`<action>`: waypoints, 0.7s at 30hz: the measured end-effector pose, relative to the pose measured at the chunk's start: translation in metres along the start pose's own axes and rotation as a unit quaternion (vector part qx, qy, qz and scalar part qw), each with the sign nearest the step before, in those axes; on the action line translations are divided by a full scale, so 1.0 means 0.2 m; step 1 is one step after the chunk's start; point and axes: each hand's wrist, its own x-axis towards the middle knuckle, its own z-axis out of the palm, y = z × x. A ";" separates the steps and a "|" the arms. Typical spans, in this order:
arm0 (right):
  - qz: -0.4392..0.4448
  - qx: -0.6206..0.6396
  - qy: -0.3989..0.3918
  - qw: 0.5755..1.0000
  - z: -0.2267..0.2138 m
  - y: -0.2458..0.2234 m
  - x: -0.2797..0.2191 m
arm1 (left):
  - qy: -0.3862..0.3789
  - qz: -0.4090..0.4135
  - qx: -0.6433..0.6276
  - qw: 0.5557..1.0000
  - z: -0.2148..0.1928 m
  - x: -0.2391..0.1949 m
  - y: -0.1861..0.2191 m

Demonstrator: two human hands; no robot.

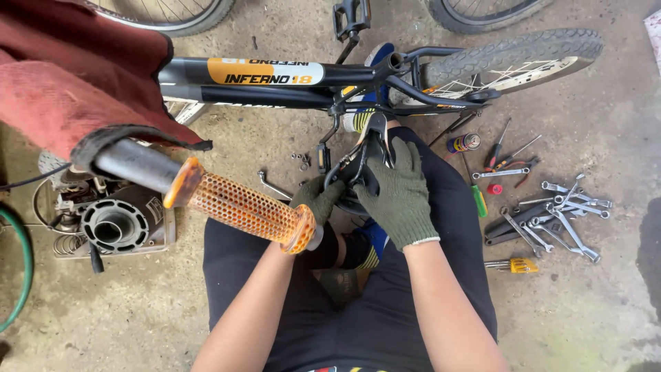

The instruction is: The person uses a wrench to loosen and remove a bolt from the bicycle seat post clamp. They then detach the seat post and handle the seat and post assembly.

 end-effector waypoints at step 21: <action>0.020 0.030 -0.014 0.999 -0.29 -0.09 -0.29 | -0.031 -0.084 0.054 0.995 -0.03 -0.52 0.14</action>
